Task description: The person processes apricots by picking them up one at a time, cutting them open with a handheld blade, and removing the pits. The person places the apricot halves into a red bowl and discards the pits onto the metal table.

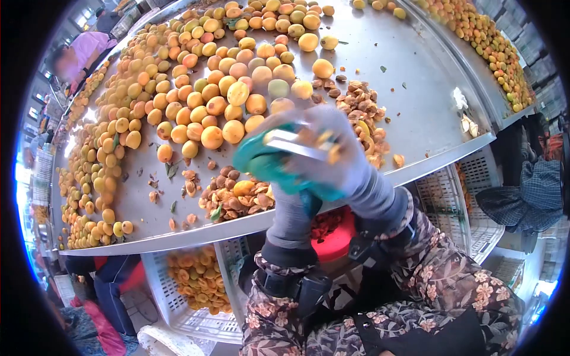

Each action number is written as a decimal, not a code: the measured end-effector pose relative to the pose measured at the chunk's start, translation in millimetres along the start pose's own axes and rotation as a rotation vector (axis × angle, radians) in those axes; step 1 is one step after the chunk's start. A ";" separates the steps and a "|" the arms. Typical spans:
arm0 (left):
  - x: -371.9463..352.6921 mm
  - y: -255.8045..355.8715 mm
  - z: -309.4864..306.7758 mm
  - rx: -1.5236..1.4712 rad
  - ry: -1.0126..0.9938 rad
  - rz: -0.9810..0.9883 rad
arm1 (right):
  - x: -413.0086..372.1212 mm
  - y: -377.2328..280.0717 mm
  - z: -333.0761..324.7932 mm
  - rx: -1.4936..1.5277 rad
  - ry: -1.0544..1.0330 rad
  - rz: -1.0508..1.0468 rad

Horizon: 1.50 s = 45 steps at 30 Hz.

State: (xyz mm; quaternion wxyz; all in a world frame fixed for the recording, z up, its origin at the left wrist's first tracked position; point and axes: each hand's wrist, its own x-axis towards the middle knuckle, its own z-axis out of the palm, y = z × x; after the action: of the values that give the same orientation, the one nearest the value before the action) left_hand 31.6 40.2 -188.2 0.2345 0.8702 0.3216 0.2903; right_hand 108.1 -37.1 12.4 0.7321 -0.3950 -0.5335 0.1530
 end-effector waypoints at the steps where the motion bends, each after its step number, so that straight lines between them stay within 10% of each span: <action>1: 2.7 8.9 -8.5 -0.003 0.002 0.000 | -0.1 -2.9 10.0 -0.172 0.100 -0.102; 3: 20.5 53.1 -56.4 -0.631 -0.072 0.152 | -3.1 -8.8 28.6 -0.345 0.200 -0.208; 4: 26.5 71.3 -75.1 -0.945 -0.108 0.230 | -3.4 -11.3 34.4 0.025 0.430 0.027; 7: 27.6 102.9 -102.4 -0.695 0.054 0.095 | -6.8 -11.5 3.4 0.433 0.450 0.264; 9: 34.2 111.7 -114.1 -1.731 -0.281 -0.596 | -10.2 -5.0 -5.2 0.249 0.426 0.233; 12: 32.4 107.9 -113.8 -1.385 -0.271 -0.402 | -24.0 -4.3 -7.2 0.296 0.493 0.280; 13: 32.0 108.1 -125.4 -0.629 -0.153 0.207 | -28.0 -3.9 -7.5 0.325 0.520 0.302; 16: 26.2 101.2 -114.2 -0.468 0.056 0.280 | -9.9 -2.3 -3.9 0.434 0.546 0.276; 20: 27.5 84.9 -84.0 -0.843 -0.035 -0.048 | -7.1 -8.8 16.9 0.148 0.615 0.309; 22: 33.8 99.3 -103.9 -0.454 0.072 0.225 | -3.9 -18.2 24.8 0.135 0.599 0.289; 24: 35.5 95.8 -86.0 -1.026 0.015 -0.274 | -10.8 -13.5 30.9 0.115 0.589 0.288; 29: 32.4 98.8 -84.3 -1.228 0.053 -0.188 | -47.5 45.5 16.6 0.126 0.676 0.215; 30: 34.9 103.5 -90.4 -0.453 0.252 0.245 | -68.6 64.9 7.9 0.188 0.715 0.274; 35: 33.6 124.7 -123.9 -1.431 -0.199 -0.401 | -25.0 -40.7 -18.7 -0.324 0.369 0.153; 37: 34.3 120.3 -121.9 -1.236 -0.203 -0.164 | -25.0 -50.8 -20.9 -0.918 -0.076 0.339; 39: 32.2 125.6 -123.1 -0.924 -0.134 0.170 | -32.2 -46.5 -16.7 -0.914 -0.094 0.382; 45: 25.0 115.3 -118.7 -1.217 -0.261 -0.107 | -42.8 -31.5 -10.4 -0.949 -0.138 0.482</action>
State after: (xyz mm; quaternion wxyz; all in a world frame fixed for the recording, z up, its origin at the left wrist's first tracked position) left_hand 18.2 5.1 -25.1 0.7398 0.5918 0.1104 0.3005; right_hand 94.8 -89.3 6.3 0.3804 -0.7828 -0.4852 0.0843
